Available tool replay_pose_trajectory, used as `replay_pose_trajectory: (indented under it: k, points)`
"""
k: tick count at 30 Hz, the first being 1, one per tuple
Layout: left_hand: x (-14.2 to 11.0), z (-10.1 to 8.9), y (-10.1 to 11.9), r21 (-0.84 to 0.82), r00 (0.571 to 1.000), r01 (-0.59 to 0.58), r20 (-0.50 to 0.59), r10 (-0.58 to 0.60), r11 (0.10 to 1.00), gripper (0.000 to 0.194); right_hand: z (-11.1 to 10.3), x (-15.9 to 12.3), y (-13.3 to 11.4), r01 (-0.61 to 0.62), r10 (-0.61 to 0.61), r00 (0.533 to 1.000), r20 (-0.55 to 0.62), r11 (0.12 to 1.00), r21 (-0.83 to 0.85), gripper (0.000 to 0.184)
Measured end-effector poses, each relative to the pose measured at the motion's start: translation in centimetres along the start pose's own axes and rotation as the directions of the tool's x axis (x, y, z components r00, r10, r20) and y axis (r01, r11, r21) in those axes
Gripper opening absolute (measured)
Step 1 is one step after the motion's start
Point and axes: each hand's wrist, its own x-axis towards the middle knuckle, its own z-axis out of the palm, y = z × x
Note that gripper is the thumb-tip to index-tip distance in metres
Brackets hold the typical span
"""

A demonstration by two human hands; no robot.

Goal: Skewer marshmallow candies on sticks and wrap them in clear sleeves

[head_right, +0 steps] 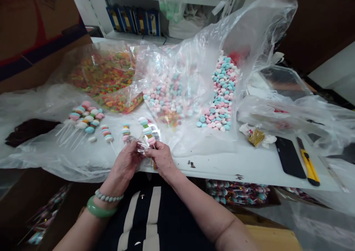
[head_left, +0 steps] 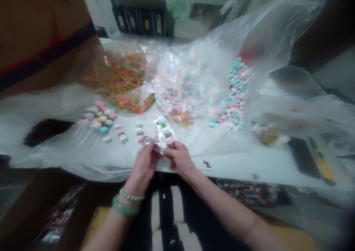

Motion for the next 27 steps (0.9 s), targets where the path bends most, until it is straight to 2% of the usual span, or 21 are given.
replay_pose_trajectory:
  k: [2,5,8,12,17,19,23,27]
  points:
    - [0.1,-0.5,0.4,0.005,1.0,0.004,-0.007,-0.004,1.0,0.017,-0.3,-0.3,0.0,-0.032,0.031,0.999,-0.016,0.997,-0.069,0.021]
    - [0.4,-1.0,1.1,-0.075,0.998,-0.033,-0.059,0.029,0.997,0.011,-0.2,-0.7,0.2,-0.089,0.086,0.996,-0.023,0.987,-0.135,0.025]
    - [0.5,-1.2,1.5,-0.163,0.99,-0.077,-0.126,0.057,0.984,0.014,0.3,-1.0,0.3,-0.078,0.076,0.997,-0.019,0.98,-0.183,0.024]
    - [0.2,-1.3,1.5,-0.181,0.979,-0.118,-0.186,0.084,0.976,0.011,0.7,-1.1,0.5,-0.051,0.049,0.999,-0.012,0.977,-0.207,0.022]
    - [-0.3,-1.7,0.9,0.03,0.989,0.128,-0.083,-0.125,0.991,0.014,0.4,-0.5,0.7,0.049,-0.06,0.998,-0.029,0.954,-0.296,0.018]
    - [-0.2,-1.9,0.7,0.069,0.988,0.148,-0.054,-0.145,0.987,0.013,0.2,0.0,0.7,0.094,-0.105,0.994,-0.014,0.938,-0.335,0.017]
    - [0.7,-2.5,1.3,-0.036,0.984,0.142,-0.107,-0.145,0.989,0.013,-0.5,0.4,0.4,0.121,-0.141,0.99,-0.011,0.883,-0.453,0.022]
    - [1.7,-3.9,3.4,-0.229,0.965,0.177,-0.153,-0.215,0.957,0.014,-1.2,-0.5,-0.4,0.221,-0.261,0.965,0.023,0.764,-0.607,0.031]
